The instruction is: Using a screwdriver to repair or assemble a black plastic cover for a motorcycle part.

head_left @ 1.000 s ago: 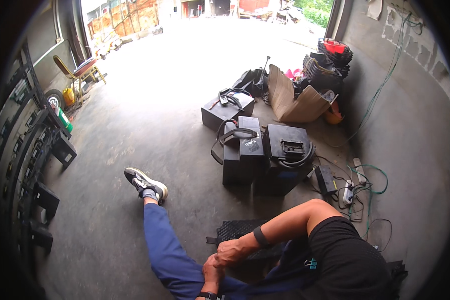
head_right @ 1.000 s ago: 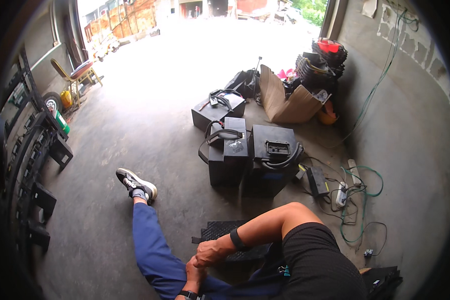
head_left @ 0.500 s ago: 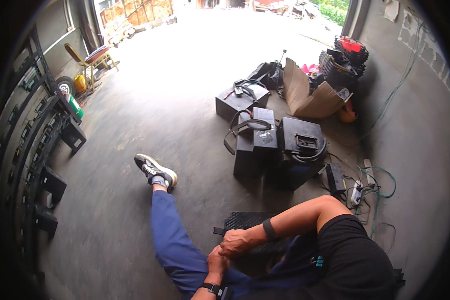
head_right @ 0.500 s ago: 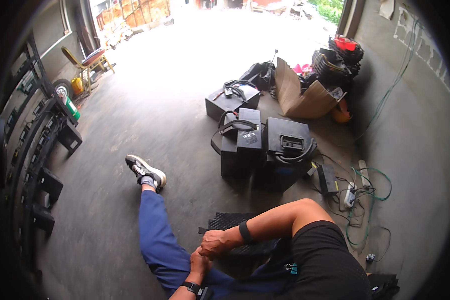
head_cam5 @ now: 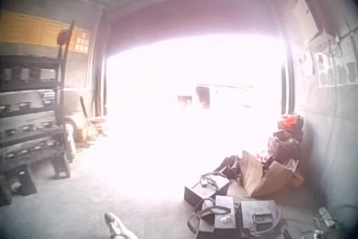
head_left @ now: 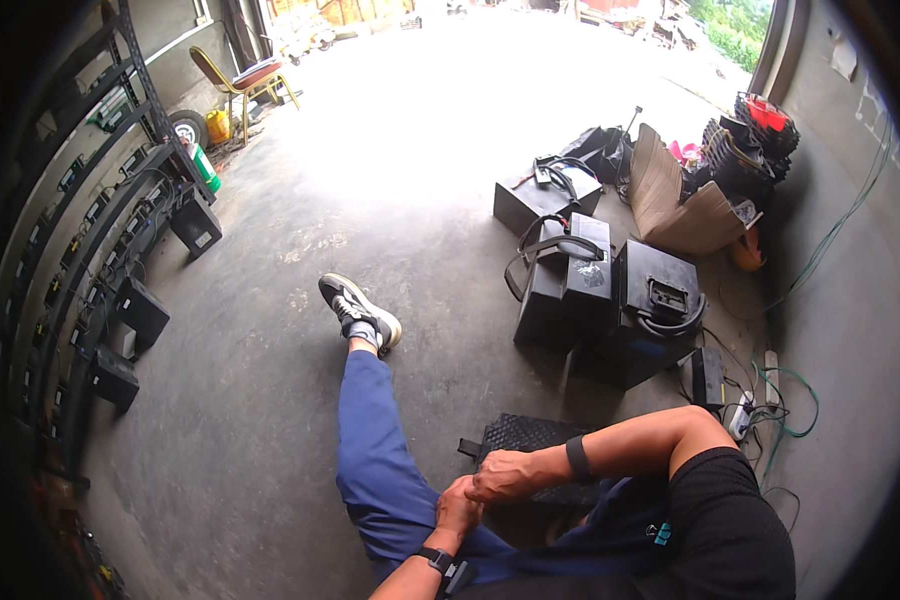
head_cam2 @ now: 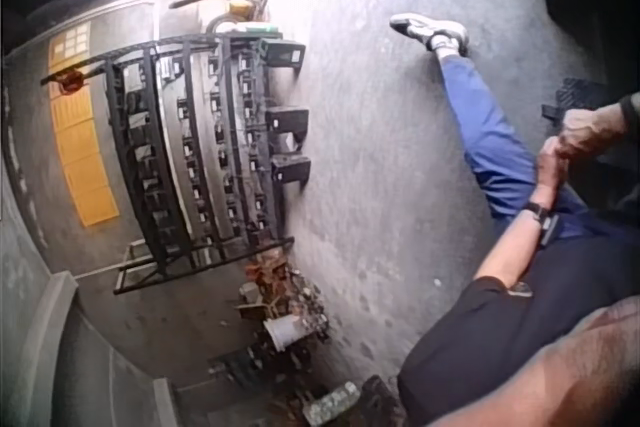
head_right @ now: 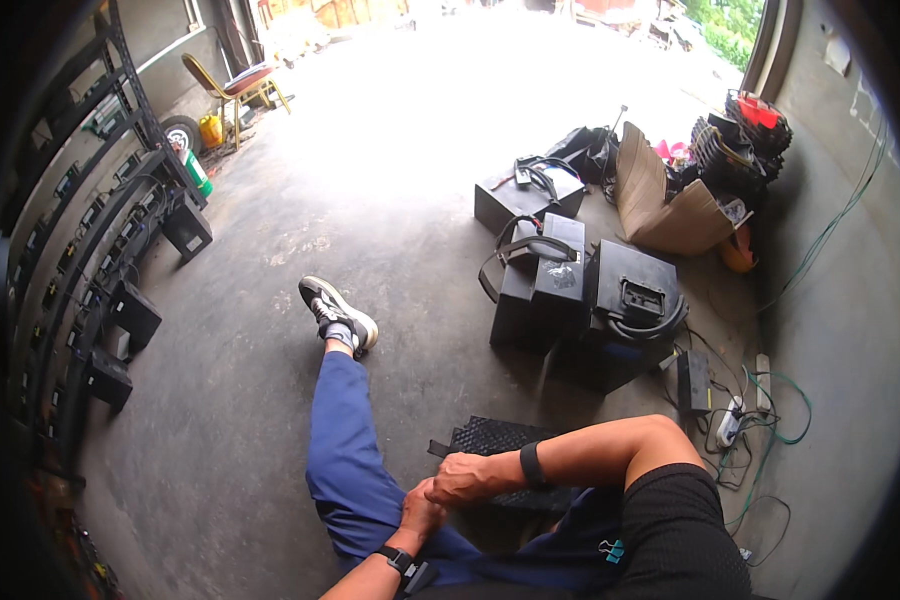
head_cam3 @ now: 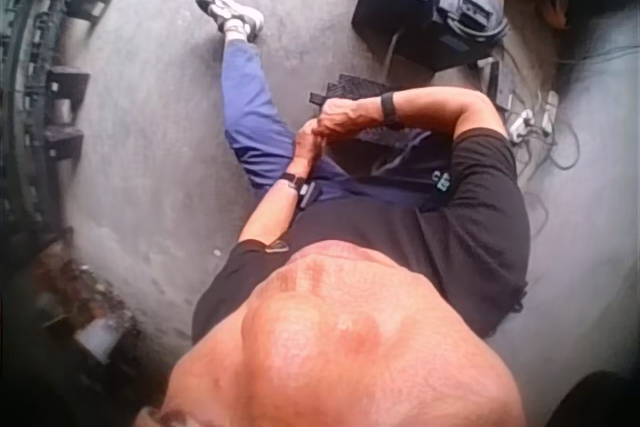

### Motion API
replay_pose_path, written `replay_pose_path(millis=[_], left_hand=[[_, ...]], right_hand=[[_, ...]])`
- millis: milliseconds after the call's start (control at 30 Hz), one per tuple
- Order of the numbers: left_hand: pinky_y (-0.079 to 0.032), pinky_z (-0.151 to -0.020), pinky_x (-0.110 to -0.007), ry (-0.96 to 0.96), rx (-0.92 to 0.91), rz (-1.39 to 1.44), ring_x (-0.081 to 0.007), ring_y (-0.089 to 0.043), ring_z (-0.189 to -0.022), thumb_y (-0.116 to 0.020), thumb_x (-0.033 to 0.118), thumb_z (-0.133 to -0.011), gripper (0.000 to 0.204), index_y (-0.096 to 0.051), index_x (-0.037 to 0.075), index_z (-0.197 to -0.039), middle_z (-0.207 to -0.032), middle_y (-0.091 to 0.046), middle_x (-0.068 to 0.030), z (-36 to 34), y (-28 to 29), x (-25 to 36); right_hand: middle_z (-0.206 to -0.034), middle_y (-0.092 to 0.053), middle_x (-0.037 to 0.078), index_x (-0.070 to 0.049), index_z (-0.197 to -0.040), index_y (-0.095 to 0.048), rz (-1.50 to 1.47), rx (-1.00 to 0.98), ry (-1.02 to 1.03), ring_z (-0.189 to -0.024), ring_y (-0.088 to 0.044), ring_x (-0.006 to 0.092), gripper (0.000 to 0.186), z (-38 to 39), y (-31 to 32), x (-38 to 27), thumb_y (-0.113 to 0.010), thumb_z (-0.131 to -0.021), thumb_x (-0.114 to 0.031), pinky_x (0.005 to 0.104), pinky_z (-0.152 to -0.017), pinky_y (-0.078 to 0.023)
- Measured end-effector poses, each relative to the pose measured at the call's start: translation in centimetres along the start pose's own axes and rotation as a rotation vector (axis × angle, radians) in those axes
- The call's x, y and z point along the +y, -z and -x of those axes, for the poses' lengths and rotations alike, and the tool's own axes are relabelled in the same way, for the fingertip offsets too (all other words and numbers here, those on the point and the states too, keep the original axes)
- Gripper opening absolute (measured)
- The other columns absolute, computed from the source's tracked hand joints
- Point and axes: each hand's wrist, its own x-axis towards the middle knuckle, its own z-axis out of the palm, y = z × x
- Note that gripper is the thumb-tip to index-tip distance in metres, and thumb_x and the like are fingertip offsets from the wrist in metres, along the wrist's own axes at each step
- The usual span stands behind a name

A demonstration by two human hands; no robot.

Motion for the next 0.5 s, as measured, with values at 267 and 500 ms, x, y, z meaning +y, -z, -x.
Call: replay_pose_path(millis=[267,500], left_hand=[[-0.054,-0.079,-0.043,-0.036,-0.016,-0.005,-0.0344,-0.065,-0.096,-0.068,0.014,-0.079,0.018,-0.067,0.011,-0.097,-0.102,-0.068,-0.0118,0.1,-0.2,-0.3],[-0.054,-0.076,-0.043,-0.065,-0.023,-0.03,-0.0344,-0.065,-0.095,-0.067,0.015,-0.079,0.017,-0.067,0.011,-0.096,-0.1,-0.069,-0.0116,0.2,0.1,-0.1]], right_hand=[[-0.066,-0.061,0.015,-0.003,-0.08,-0.05,-0.019,0.143,0.048,-0.062,-0.064,0.0372,0.019,0.2,-0.6,-0.1,-0.054,-0.089,-0.019,0.0466,-0.051,-0.049],[-0.063,-0.061,0.015,-0.002,-0.078,-0.056,0.039,0.227,0.129,-0.062,-0.066,0.0348,0.019,0.0,-0.7,-0.1,-0.055,-0.086,-0.019,0.0446,-0.05,-0.049]])
